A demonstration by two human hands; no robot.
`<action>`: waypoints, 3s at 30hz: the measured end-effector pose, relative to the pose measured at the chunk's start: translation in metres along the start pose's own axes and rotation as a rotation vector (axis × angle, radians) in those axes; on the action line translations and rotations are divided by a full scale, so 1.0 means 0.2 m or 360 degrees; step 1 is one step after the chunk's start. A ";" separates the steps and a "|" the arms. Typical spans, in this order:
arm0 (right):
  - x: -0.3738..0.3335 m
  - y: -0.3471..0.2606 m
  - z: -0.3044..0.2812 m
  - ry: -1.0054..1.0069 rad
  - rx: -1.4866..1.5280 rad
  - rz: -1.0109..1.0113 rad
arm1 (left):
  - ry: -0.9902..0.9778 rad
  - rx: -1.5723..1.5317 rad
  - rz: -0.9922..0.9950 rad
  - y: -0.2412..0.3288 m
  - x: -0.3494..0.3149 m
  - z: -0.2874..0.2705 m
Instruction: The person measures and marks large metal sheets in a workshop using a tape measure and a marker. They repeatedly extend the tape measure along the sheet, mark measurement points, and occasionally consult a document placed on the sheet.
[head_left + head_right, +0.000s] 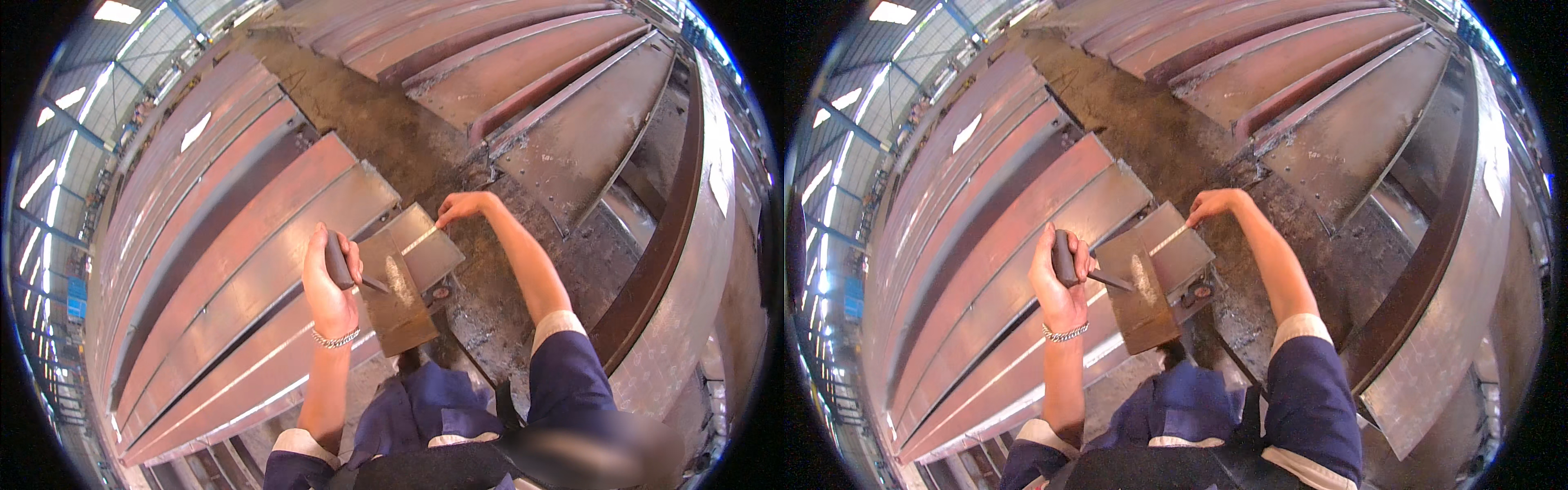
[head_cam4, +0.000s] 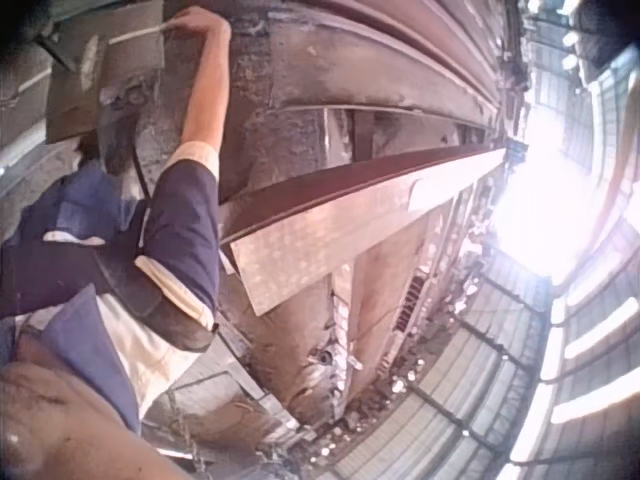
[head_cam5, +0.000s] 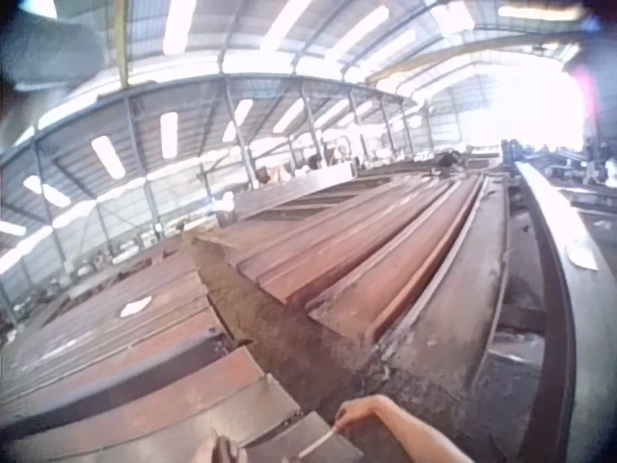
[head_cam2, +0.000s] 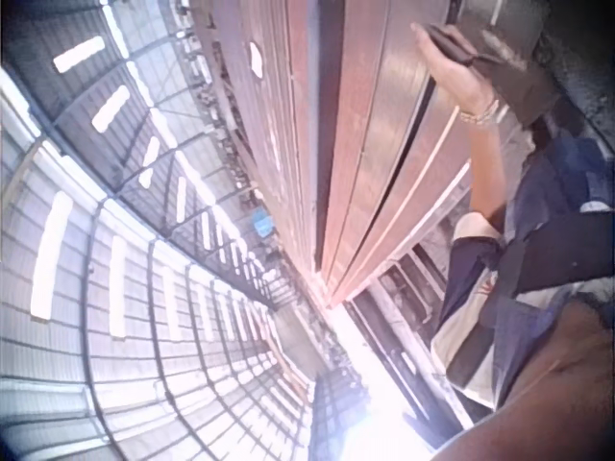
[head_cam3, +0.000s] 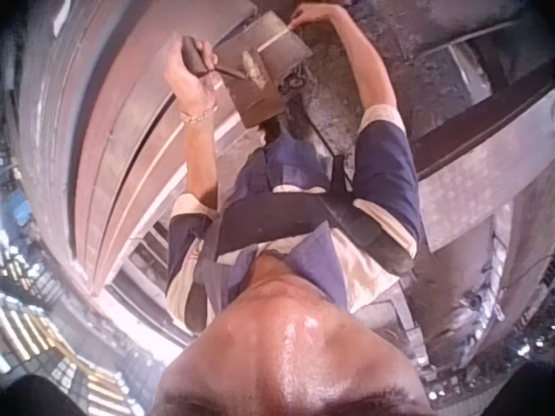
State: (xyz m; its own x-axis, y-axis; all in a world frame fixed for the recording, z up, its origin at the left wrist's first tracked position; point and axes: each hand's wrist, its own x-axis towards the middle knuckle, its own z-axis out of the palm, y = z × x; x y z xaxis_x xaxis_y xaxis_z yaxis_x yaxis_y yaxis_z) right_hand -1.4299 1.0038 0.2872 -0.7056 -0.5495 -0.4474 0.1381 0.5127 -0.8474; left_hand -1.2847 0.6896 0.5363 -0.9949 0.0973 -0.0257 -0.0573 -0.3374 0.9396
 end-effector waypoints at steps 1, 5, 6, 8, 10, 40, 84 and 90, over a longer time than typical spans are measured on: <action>0.00 0.00 -0.01 0.0010 -0.0035 -0.0020 | 0.0032 -0.0042 0.0009 -0.02 0.05 0.05; 0.01 -0.01 0.01 0.0038 0.0026 0.0011 | 0.0133 -0.0227 0.0066 -0.12 0.22 0.18; 0.00 0.00 0.01 0.0068 0.0041 0.0079 | 0.0125 -0.0260 0.0092 -0.16 0.26 0.21; 0.01 0.01 0.01 0.0038 0.0049 0.0046 | 0.0038 -0.0252 0.0130 -0.23 0.31 0.23; 0.02 0.01 0.00 0.0020 -0.0020 0.0077 | 0.0019 -0.0212 0.0149 -0.29 0.34 0.25; 0.02 -0.06 -0.01 0.0071 -0.0244 0.0237 | 0.0033 0.0042 0.0116 -0.52 0.43 0.29; -0.44 -0.71 1.25 0.2216 0.0132 -0.0649 | 0.0218 0.2251 0.0236 -0.93 -0.27 -0.71; -0.41 -0.64 1.43 0.1579 0.0063 -0.0830 | 0.0693 0.1818 0.0283 -0.80 -0.47 -0.83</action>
State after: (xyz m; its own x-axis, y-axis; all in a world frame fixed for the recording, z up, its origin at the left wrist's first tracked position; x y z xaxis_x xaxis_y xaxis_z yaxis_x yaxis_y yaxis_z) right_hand -1.1911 0.7948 0.3507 -0.9227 0.0870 0.3755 -0.3264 0.3422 -0.8811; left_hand -1.1954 0.5785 0.3322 -0.9386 -0.2598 0.2271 -0.0307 0.7184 0.6949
